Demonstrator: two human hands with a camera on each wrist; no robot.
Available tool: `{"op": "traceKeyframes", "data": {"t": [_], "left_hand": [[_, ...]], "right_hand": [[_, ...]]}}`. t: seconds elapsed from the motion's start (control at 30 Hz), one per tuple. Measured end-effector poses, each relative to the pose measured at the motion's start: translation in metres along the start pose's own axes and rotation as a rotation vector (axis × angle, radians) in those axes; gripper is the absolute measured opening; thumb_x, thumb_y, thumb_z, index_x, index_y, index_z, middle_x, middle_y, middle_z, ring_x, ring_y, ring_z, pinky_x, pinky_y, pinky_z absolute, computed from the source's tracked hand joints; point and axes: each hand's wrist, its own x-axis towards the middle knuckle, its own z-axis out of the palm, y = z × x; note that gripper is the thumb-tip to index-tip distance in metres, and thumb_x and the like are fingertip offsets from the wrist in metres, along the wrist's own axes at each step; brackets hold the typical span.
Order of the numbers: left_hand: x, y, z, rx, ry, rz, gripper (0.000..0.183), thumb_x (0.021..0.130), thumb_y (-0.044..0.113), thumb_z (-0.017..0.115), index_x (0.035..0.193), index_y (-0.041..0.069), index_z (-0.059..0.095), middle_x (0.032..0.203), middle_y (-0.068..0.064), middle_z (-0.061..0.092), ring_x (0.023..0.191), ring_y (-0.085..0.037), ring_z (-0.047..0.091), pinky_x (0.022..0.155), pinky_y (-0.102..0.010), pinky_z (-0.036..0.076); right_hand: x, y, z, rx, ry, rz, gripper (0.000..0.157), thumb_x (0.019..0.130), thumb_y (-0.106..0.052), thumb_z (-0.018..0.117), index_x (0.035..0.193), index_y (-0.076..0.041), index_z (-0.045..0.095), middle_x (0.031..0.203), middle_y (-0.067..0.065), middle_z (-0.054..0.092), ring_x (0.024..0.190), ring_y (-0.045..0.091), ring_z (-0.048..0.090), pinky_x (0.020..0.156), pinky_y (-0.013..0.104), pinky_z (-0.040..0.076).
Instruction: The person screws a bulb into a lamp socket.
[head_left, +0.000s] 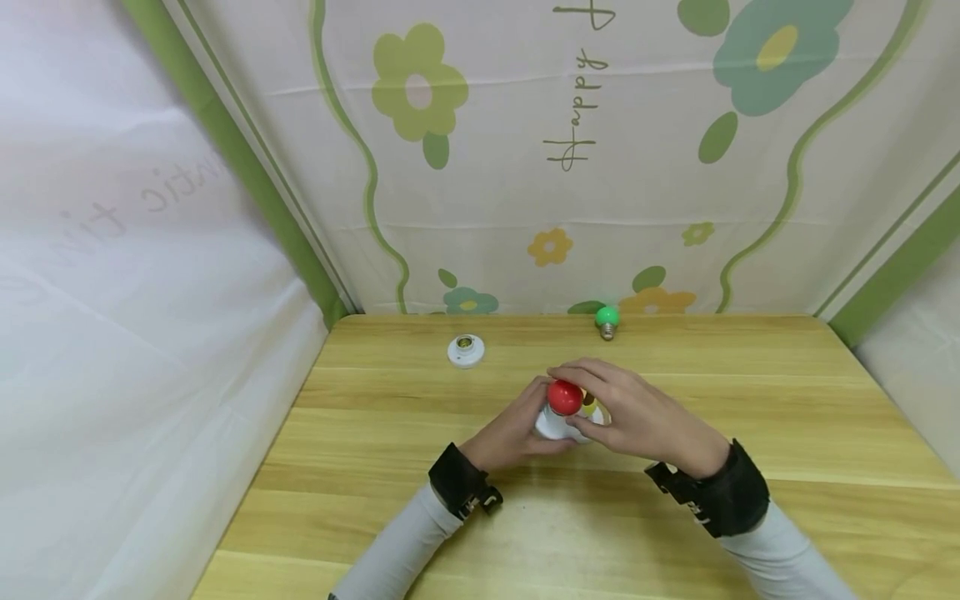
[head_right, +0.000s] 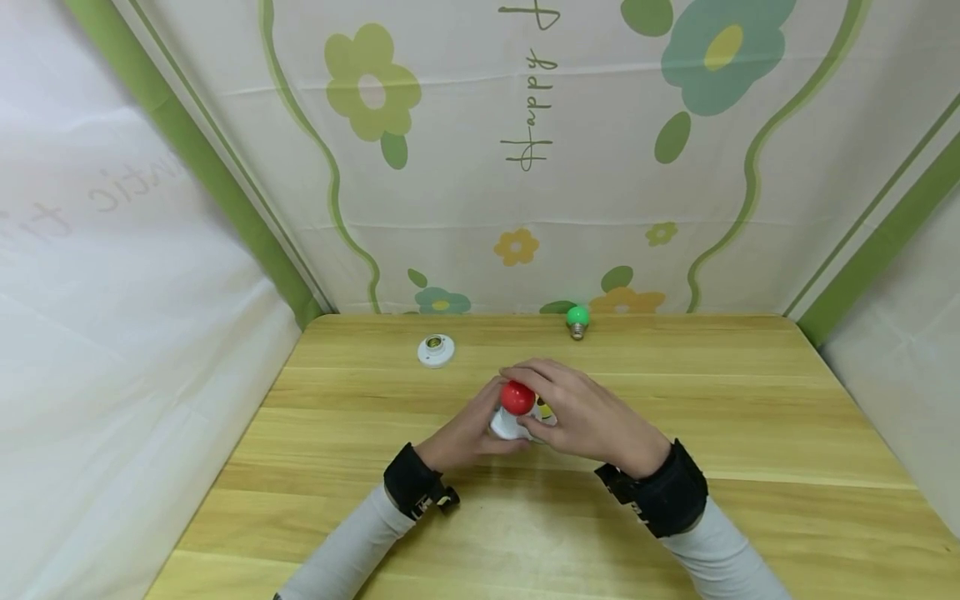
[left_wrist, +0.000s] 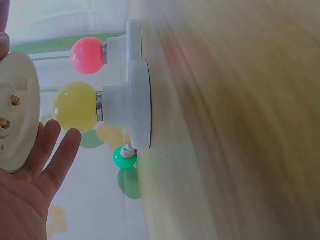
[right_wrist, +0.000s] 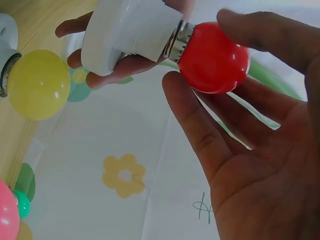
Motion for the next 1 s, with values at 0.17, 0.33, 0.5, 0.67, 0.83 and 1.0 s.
{"op": "traceKeyframes", "data": {"t": [0.17, 0.33, 0.5, 0.67, 0.83, 1.0], "left_hand": [[-0.0004, -0.0004, 0.0002, -0.001, 0.004, -0.003, 0.078, 0.086, 0.031, 0.072, 0.147, 0.022, 0.024, 0.136, 0.005, 0.037, 0.119, -0.007, 0.042, 0.097, -0.02, 0.045], [0.0, -0.0011, 0.0006, 0.003, 0.012, 0.01, 0.075, 0.086, 0.031, 0.073, 0.145, 0.022, 0.028, 0.135, 0.005, 0.038, 0.119, -0.007, 0.042, 0.097, -0.021, 0.045], [0.0012, -0.002, 0.0019, 0.01, 0.018, 0.011, 0.073, 0.085, 0.031, 0.074, 0.143, 0.02, 0.03, 0.135, 0.006, 0.038, 0.119, -0.006, 0.041, 0.097, -0.021, 0.045], [0.0017, -0.0031, 0.0039, 0.009, 0.011, 0.007, 0.072, 0.085, 0.032, 0.073, 0.142, 0.019, 0.032, 0.135, 0.005, 0.038, 0.118, -0.007, 0.042, 0.097, -0.02, 0.044], [0.0027, -0.0034, 0.0051, 0.007, 0.005, 0.003, 0.073, 0.085, 0.034, 0.073, 0.143, 0.019, 0.031, 0.135, 0.004, 0.037, 0.119, -0.006, 0.042, 0.099, -0.02, 0.043], [0.0021, -0.0015, 0.0039, 0.007, 0.006, -0.03, 0.074, 0.085, 0.036, 0.072, 0.143, 0.023, 0.029, 0.135, 0.007, 0.036, 0.119, -0.005, 0.041, 0.101, -0.022, 0.042]], "right_hand": [[0.0001, -0.0003, -0.0001, -0.001, 0.008, -0.011, 0.052, 0.08, -0.02, 0.076, 0.127, -0.008, 0.058, 0.123, 0.002, 0.059, 0.111, 0.015, 0.056, 0.086, 0.034, 0.055], [-0.0003, 0.0006, -0.0001, -0.021, 0.033, -0.001, 0.047, 0.08, -0.023, 0.076, 0.123, -0.01, 0.06, 0.119, 0.001, 0.062, 0.107, 0.012, 0.057, 0.082, 0.032, 0.056], [-0.0003, 0.0016, -0.0008, -0.042, 0.046, 0.015, 0.045, 0.08, -0.026, 0.077, 0.12, -0.01, 0.062, 0.115, 0.0, 0.063, 0.103, 0.011, 0.058, 0.08, 0.031, 0.056], [0.0, 0.0021, -0.0012, -0.067, 0.063, 0.039, 0.047, 0.078, -0.032, 0.079, 0.115, -0.009, 0.063, 0.108, 0.001, 0.064, 0.092, 0.009, 0.06, 0.074, 0.029, 0.057], [0.0006, 0.0016, -0.0014, -0.09, 0.068, 0.06, 0.052, 0.079, -0.043, 0.077, 0.115, -0.008, 0.062, 0.11, 0.003, 0.062, 0.091, 0.009, 0.06, 0.074, 0.029, 0.057], [-0.0004, 0.0021, -0.0013, -0.061, 0.06, 0.068, 0.068, 0.08, -0.051, 0.073, 0.131, -0.009, 0.054, 0.13, 0.004, 0.055, 0.103, 0.012, 0.058, 0.079, 0.031, 0.056]]}}
